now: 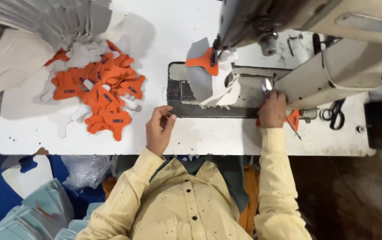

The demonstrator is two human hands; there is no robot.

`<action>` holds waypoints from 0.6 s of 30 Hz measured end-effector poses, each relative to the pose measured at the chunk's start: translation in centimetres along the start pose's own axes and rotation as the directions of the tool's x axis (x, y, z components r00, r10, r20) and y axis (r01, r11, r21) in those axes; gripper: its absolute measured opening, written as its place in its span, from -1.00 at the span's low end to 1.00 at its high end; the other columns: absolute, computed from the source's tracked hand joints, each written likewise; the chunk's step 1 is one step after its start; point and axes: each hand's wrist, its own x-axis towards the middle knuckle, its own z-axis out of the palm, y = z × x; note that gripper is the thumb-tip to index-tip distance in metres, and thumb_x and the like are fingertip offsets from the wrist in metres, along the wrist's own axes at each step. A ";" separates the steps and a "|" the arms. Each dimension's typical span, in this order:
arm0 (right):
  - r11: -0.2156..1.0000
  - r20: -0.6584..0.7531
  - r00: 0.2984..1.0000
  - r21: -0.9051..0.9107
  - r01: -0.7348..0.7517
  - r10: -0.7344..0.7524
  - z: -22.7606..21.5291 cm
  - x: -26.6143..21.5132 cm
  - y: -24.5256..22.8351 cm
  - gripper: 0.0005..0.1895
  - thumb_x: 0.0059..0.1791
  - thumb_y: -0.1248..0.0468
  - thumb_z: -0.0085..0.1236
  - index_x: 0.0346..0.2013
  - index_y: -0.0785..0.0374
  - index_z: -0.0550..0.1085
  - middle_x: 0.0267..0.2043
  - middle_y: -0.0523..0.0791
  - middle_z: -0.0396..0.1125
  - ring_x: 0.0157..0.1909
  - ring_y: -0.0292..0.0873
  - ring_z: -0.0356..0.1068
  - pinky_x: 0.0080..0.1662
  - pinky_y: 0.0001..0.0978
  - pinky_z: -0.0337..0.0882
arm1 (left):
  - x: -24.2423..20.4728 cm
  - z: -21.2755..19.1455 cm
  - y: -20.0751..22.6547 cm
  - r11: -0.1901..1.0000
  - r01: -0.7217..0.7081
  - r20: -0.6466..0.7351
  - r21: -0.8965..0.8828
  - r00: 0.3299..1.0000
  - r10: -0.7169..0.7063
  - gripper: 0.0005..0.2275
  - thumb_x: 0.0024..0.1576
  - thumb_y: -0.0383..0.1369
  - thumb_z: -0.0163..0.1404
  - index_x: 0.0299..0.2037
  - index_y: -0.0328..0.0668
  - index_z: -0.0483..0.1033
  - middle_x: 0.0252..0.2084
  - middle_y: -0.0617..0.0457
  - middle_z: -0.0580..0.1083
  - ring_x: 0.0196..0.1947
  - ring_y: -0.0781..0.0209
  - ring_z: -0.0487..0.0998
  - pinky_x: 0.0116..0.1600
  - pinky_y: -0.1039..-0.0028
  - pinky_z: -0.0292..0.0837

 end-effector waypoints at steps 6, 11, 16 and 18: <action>0.847 -0.134 0.988 0.515 0.134 -0.075 -14.3 1.0 -11.9 -0.66 0.24 0.27 -0.01 0.28 0.37 0.37 0.23 0.11 0.26 0.25 0.10 0.32 0.22 -0.15 0.39 | 2.3 0.8 1.6 0.892 0.215 0.167 -0.398 0.973 -0.160 -0.64 0.28 -0.11 -0.02 0.10 -0.23 0.46 -0.25 0.14 0.52 -0.28 0.43 0.50 -0.18 0.58 0.43; 0.791 -0.257 0.891 0.413 0.452 -0.375 -19.9 3.7 -19.4 -0.60 0.01 0.29 0.15 0.13 0.30 0.40 0.10 0.03 0.29 0.19 0.12 0.31 0.25 0.09 0.27 | 10.3 4.7 7.4 0.721 0.364 0.340 -0.590 0.922 -0.188 -0.56 0.24 -0.08 0.05 0.10 -0.35 0.49 -0.15 0.08 0.52 -0.20 0.34 0.51 -0.09 0.47 0.47; 0.825 0.048 0.995 0.564 0.043 -0.085 -16.1 1.6 -20.1 -0.69 0.03 0.44 0.26 0.06 0.12 0.60 -0.18 -0.06 0.32 -0.15 -0.08 0.36 -0.11 -0.29 0.38 | 12.6 5.9 8.1 0.748 0.254 0.356 -0.614 0.934 -0.025 -0.64 0.24 -0.26 0.16 0.06 -0.46 0.53 -0.07 0.05 0.55 -0.13 0.40 0.47 -0.01 0.51 0.42; 0.731 -0.174 0.976 0.648 0.214 -0.132 -16.5 1.4 -21.6 -0.69 0.01 0.48 0.24 0.05 0.26 0.49 0.00 -0.02 0.36 0.00 -0.03 0.38 0.02 -0.28 0.41 | 12.4 5.6 8.5 0.859 0.200 0.328 -0.471 0.944 -0.040 -0.71 0.22 -0.33 0.16 0.00 -0.46 0.55 -0.17 0.08 0.56 -0.23 0.44 0.43 -0.12 0.53 0.41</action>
